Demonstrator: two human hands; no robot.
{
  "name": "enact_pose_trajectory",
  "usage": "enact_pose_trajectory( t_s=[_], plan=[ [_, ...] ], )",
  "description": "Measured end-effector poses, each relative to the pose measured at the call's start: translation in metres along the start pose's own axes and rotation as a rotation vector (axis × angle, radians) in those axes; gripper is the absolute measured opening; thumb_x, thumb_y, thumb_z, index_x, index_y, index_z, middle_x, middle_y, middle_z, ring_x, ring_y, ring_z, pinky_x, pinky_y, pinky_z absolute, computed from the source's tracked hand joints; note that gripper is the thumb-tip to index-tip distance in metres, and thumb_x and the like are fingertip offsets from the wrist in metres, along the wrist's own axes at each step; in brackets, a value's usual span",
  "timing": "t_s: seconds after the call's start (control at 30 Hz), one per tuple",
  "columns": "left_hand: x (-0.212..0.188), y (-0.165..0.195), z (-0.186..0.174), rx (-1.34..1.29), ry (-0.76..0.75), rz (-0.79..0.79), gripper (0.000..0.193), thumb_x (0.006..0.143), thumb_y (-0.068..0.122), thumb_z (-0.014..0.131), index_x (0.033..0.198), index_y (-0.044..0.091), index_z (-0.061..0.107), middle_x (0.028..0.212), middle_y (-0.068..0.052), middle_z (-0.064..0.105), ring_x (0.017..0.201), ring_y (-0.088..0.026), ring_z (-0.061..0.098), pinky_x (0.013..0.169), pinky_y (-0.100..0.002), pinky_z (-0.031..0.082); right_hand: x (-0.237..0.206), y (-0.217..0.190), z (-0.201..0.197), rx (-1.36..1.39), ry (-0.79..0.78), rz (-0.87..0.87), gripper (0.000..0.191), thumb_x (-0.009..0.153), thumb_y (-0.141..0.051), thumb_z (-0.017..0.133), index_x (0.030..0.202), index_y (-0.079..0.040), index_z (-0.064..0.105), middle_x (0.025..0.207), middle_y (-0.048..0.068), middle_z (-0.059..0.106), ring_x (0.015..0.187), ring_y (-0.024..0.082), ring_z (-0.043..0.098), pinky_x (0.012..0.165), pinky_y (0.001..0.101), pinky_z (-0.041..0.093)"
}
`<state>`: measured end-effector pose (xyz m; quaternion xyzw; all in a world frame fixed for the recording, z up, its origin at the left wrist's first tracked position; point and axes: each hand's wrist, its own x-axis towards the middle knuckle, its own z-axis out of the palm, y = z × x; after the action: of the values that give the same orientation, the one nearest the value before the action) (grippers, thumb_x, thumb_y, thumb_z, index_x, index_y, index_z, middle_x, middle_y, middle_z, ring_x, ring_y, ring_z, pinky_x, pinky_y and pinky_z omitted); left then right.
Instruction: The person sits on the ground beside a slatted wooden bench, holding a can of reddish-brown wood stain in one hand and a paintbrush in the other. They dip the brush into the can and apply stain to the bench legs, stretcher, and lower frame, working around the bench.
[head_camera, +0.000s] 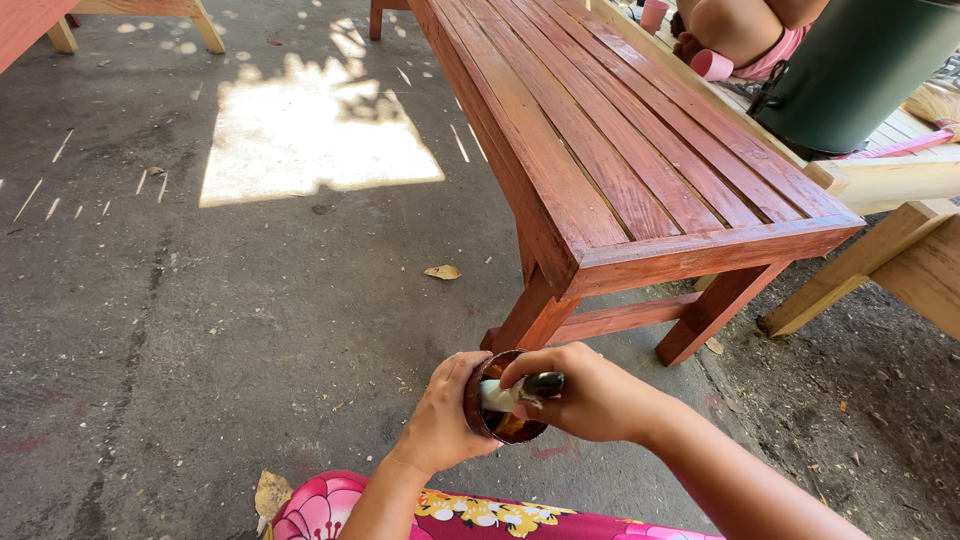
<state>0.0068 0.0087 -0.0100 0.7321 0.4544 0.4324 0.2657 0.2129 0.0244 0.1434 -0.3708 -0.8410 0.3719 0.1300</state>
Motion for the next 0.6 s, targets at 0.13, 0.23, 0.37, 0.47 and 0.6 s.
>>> enact_pose_trajectory(
  t_s=[0.13, 0.23, 0.37, 0.47, 0.6],
  plan=[
    [-0.002, 0.004, -0.001, -0.018, -0.005, -0.055, 0.102, 0.047, 0.018, 0.094, 0.138, 0.013, 0.049, 0.138, -0.009, 0.058, 0.136, -0.035, 0.05, 0.111, -0.043, 0.043, 0.005, 0.003, 0.009, 0.021, 0.024, -0.035, 0.023, 0.081, -0.007, 0.077, 0.103, -0.006, 0.072, 0.084, 0.01, 0.075, 0.073, 0.02, 0.069, 0.071, 0.0345, 0.058],
    [-0.001, 0.006, -0.001, -0.051, 0.021, -0.04, 0.101, 0.048, 0.019, 0.095, 0.138, 0.013, 0.049, 0.138, -0.01, 0.058, 0.135, -0.035, 0.05, 0.111, -0.044, 0.043, 0.005, 0.009, 0.013, 0.018, 0.043, 0.019, 0.024, 0.081, -0.011, 0.08, 0.103, -0.006, 0.072, 0.082, 0.011, 0.074, 0.072, 0.02, 0.068, 0.071, 0.0347, 0.057],
    [-0.001, 0.009, 0.0, 0.007, 0.006, 0.049, 0.099, 0.047, 0.018, 0.094, 0.137, 0.012, 0.05, 0.135, -0.011, 0.06, 0.133, -0.037, 0.051, 0.11, -0.045, 0.043, 0.004, 0.015, 0.023, 0.001, 0.061, 0.05, 0.025, 0.081, -0.012, 0.079, 0.104, -0.006, 0.071, 0.082, 0.012, 0.073, 0.072, 0.022, 0.068, 0.073, 0.0355, 0.057],
    [-0.002, 0.012, 0.003, 0.008, -0.018, 0.079, 0.095, 0.05, 0.018, 0.093, 0.135, 0.012, 0.051, 0.133, -0.01, 0.061, 0.132, -0.037, 0.053, 0.11, -0.045, 0.044, 0.001, 0.017, 0.032, -0.008, 0.071, 0.035, 0.025, 0.081, -0.013, 0.079, 0.103, -0.005, 0.071, 0.084, 0.012, 0.073, 0.073, 0.024, 0.067, 0.075, 0.0364, 0.057],
    [-0.003, 0.013, 0.004, -0.002, -0.001, 0.096, 0.096, 0.051, 0.019, 0.093, 0.137, 0.011, 0.05, 0.134, -0.011, 0.061, 0.133, -0.037, 0.052, 0.111, -0.046, 0.043, -0.006, 0.018, 0.039, 0.047, 0.148, -0.012, 0.026, 0.08, -0.013, 0.08, 0.103, -0.006, 0.071, 0.091, 0.011, 0.074, 0.077, 0.022, 0.069, 0.074, 0.0365, 0.059]
  ],
)
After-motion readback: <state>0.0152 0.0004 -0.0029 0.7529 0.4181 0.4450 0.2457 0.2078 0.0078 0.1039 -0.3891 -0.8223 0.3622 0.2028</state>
